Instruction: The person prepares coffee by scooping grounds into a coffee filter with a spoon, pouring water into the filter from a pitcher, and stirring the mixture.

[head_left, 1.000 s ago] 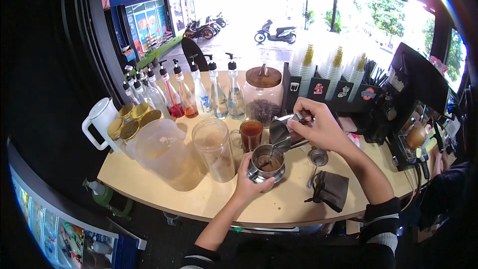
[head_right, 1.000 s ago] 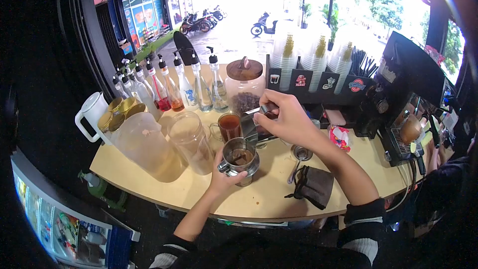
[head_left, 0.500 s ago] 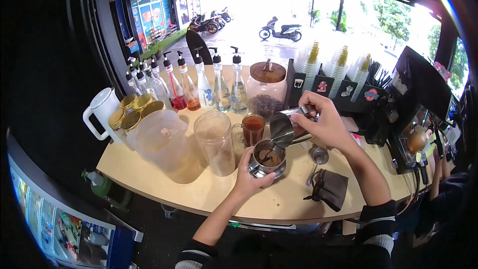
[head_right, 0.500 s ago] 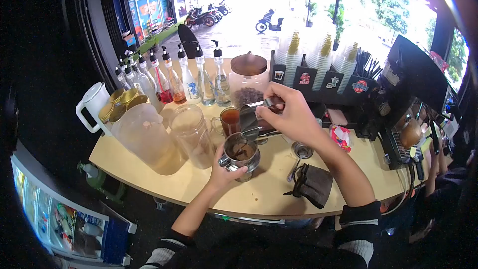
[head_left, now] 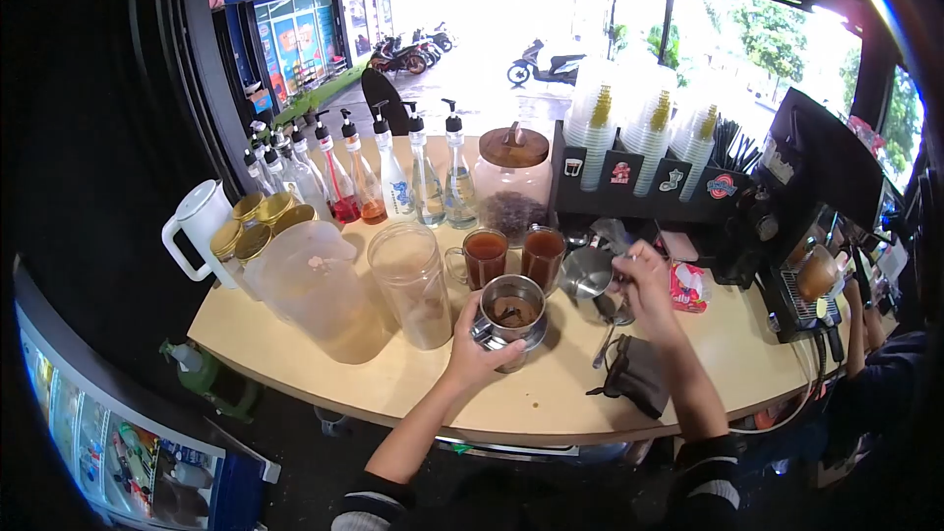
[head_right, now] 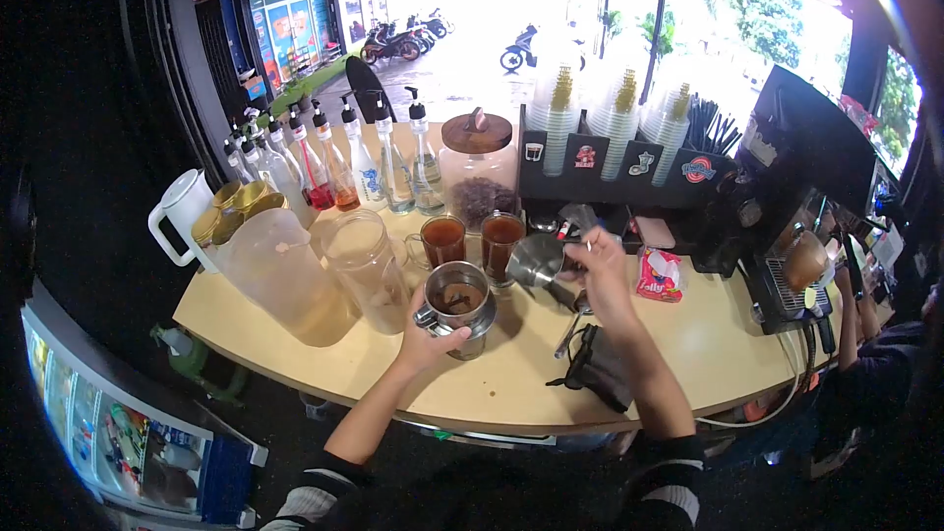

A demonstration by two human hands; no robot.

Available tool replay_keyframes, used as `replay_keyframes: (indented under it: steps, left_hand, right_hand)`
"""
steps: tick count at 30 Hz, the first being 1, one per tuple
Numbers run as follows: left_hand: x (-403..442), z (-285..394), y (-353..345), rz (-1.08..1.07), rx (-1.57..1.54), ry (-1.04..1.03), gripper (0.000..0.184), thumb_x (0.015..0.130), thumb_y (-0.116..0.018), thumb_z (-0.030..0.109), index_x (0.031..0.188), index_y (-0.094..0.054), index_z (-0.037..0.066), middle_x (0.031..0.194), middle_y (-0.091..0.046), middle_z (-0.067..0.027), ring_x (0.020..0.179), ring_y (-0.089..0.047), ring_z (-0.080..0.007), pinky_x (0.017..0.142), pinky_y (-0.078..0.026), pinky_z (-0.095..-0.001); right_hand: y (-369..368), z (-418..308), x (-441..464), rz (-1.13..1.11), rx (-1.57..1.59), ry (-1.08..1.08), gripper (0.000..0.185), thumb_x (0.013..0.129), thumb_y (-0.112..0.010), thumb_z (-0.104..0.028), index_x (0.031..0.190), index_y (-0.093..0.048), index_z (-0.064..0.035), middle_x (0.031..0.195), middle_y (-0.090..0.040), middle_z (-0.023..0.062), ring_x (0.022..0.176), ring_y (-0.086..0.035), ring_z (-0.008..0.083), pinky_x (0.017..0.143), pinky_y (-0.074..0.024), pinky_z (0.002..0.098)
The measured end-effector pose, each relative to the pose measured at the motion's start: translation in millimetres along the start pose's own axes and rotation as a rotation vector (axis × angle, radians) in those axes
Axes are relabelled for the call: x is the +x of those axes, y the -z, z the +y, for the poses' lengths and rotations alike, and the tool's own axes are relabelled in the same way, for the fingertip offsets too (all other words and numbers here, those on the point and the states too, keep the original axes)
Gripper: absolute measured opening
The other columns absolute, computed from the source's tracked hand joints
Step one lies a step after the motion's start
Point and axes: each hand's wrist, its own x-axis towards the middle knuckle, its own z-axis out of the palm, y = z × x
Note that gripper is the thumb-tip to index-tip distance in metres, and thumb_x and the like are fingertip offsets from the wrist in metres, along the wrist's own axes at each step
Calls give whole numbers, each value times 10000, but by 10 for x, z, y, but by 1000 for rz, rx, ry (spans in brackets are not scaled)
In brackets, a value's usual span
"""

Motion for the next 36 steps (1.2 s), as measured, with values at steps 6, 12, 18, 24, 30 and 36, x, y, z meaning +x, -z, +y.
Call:
replay_keyframes:
  steps: [6, 12, 18, 24, 30, 36]
  left_hand:
    - [10, 64, -13, -12, -3, -7, 769, 627, -824, 142, 1271, -420, 33, 1176, -544, -101, 1107, -538, -201, 968, -421, -337]
    - [-1, 116, -25, -2, 44, -13, 746, 651, -808, 136, 1273, -414, 18, 1190, -539, -107, 1111, -533, -193, 967, -423, -329]
    - [-3, 167, -48, -22, -26, 20, 751, 667, -803, 131, 1287, -395, 13, 1197, -536, -116, 1112, -536, -194, 968, -430, -330]
    - [4, 122, -18, -43, -8, 8, 745, 675, -790, 109, 1295, -386, 20, 1192, -545, -115, 1106, -547, -194, 960, -440, -330]
    - [-9, 148, -43, -39, -16, -9, 752, 689, -797, 125, 1304, -377, 20, 1182, -554, -116, 1100, -552, -195, 954, -447, -338]
    - [3, 96, 11, -49, 17, 11, 719, 697, -795, 127, 1287, -399, 16, 1181, -553, -116, 1090, -556, -191, 945, -450, -328]
  right_hand:
    - [480, 972, 7, -2, 188, -110, 177, 850, -586, -4, 770, -450, -85, 652, -502, 22, 552, -485, 122, 547, -426, 293]
    - [467, 1275, -28, 7, 107, -62, 144, 886, -603, -62, 803, -486, -72, 694, -516, 9, 704, -552, 113, 605, -448, 273]
    - [709, 958, -105, 42, -562, 246, 109, 901, -599, -110, 992, -594, -50, 766, -531, 32, 741, -542, 104, 608, -438, 245]
    - [906, 770, -441, -382, -1494, 345, 144, 795, -513, -43, 878, -627, -71, 863, -592, 140, 727, -637, 308, 646, -509, 431]
    - [818, 724, -500, -506, -1571, 90, 118, 790, -501, -67, 902, -538, -71, 944, -590, 177, 847, -623, 380, 690, -490, 503]
    - [868, 584, -464, -379, -1302, 170, 120, 804, -484, 6, 910, -498, -49, 885, -585, 169, 819, -607, 374, 684, -470, 461]
